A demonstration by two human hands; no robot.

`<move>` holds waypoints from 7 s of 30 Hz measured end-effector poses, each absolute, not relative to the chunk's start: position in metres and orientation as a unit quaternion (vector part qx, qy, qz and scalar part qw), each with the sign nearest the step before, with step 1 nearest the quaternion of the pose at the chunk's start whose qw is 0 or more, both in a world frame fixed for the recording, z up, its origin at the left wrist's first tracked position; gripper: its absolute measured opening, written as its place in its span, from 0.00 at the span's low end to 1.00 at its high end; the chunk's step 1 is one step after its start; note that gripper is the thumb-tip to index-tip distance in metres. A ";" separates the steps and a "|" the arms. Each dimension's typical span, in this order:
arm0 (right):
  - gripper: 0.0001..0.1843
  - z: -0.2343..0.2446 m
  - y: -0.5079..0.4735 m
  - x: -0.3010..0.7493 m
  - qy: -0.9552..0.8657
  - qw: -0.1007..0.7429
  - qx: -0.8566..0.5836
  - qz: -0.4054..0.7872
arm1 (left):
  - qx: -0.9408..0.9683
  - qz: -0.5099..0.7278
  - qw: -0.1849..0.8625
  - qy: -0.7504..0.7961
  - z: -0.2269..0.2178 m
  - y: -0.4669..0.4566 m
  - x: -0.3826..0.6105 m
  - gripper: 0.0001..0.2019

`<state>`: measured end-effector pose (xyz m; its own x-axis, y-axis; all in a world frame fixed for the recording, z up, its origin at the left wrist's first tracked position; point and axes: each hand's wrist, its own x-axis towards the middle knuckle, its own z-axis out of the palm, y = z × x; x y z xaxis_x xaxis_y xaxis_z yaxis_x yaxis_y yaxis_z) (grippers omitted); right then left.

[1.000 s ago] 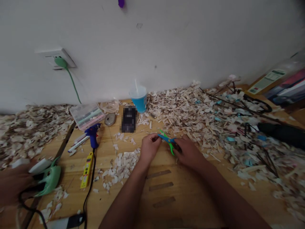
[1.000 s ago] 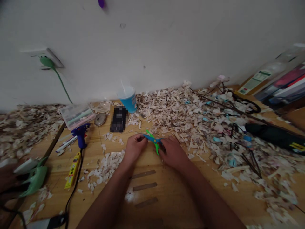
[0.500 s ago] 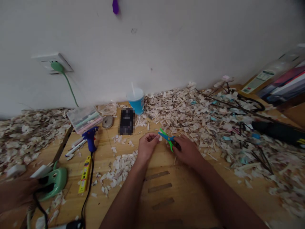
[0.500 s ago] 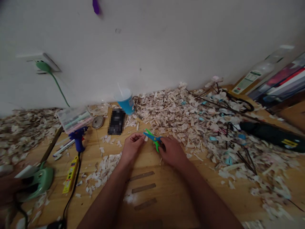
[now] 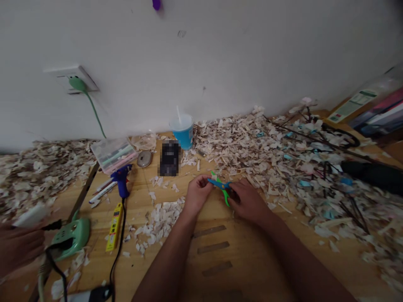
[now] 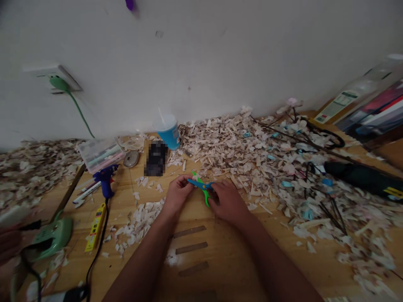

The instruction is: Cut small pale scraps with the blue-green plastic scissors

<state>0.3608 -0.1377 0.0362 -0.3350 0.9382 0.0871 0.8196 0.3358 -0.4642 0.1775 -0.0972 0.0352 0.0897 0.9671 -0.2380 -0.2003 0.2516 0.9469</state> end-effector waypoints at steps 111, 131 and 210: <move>0.04 0.032 -0.136 0.369 -0.820 0.155 -0.535 0.129 | 0.545 0.390 0.557 0.490 0.033 -0.094 0.162 0.07; 0.12 0.027 -0.135 0.364 -0.779 0.221 -0.570 0.138 | 0.309 0.552 0.633 0.446 0.036 -0.099 0.179 0.16; 0.10 0.025 -0.136 0.359 -0.640 0.474 -0.572 0.195 | 0.504 0.416 0.632 0.417 0.026 -0.115 0.195 0.18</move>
